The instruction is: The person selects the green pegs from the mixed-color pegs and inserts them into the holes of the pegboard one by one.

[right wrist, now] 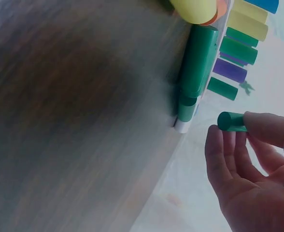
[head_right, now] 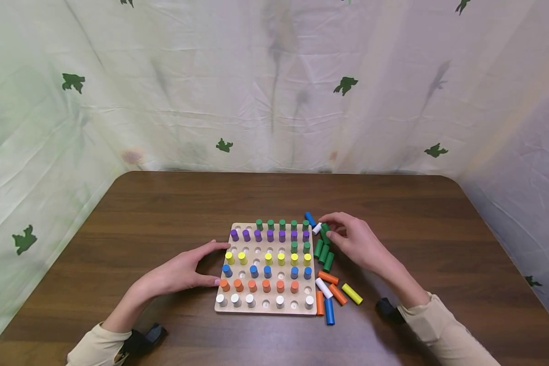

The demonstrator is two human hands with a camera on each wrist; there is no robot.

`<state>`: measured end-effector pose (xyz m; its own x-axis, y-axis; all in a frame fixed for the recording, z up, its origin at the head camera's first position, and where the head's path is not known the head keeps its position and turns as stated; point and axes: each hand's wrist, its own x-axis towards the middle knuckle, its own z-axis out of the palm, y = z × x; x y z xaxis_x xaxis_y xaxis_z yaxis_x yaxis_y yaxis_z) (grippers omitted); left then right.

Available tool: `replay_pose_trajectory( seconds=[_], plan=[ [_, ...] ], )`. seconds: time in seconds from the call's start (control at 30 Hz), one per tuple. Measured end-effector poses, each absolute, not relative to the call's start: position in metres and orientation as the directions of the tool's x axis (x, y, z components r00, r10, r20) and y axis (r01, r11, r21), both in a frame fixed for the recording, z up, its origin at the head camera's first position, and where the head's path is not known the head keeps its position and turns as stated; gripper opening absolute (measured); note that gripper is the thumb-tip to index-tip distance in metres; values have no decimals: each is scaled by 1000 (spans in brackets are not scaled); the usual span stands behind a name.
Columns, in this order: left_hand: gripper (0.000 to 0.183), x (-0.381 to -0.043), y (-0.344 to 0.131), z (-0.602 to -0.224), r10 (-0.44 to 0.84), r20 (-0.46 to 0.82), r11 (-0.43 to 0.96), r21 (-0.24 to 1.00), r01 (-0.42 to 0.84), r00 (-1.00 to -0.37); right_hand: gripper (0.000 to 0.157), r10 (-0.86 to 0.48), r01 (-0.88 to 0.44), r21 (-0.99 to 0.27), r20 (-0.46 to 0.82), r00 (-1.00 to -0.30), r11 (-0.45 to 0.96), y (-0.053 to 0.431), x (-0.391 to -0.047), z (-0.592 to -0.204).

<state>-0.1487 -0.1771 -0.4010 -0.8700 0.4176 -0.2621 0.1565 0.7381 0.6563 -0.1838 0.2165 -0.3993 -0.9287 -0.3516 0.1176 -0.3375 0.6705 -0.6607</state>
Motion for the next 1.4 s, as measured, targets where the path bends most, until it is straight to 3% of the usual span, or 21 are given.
replay_pose_trajectory(
  seconds=[0.4, 1.4],
  plan=[
    [72, -148, -177, -401, 416, -267, 738, 658, 151, -870, 27, -334, -369, -719, 200, -921, 588, 209, -180, -395],
    [72, -148, -177, -400, 418, -266, 736, 660, 152, -869, 23, -347, -405, -749, 247, -905, 525, 193, -172, -384]
  ],
)
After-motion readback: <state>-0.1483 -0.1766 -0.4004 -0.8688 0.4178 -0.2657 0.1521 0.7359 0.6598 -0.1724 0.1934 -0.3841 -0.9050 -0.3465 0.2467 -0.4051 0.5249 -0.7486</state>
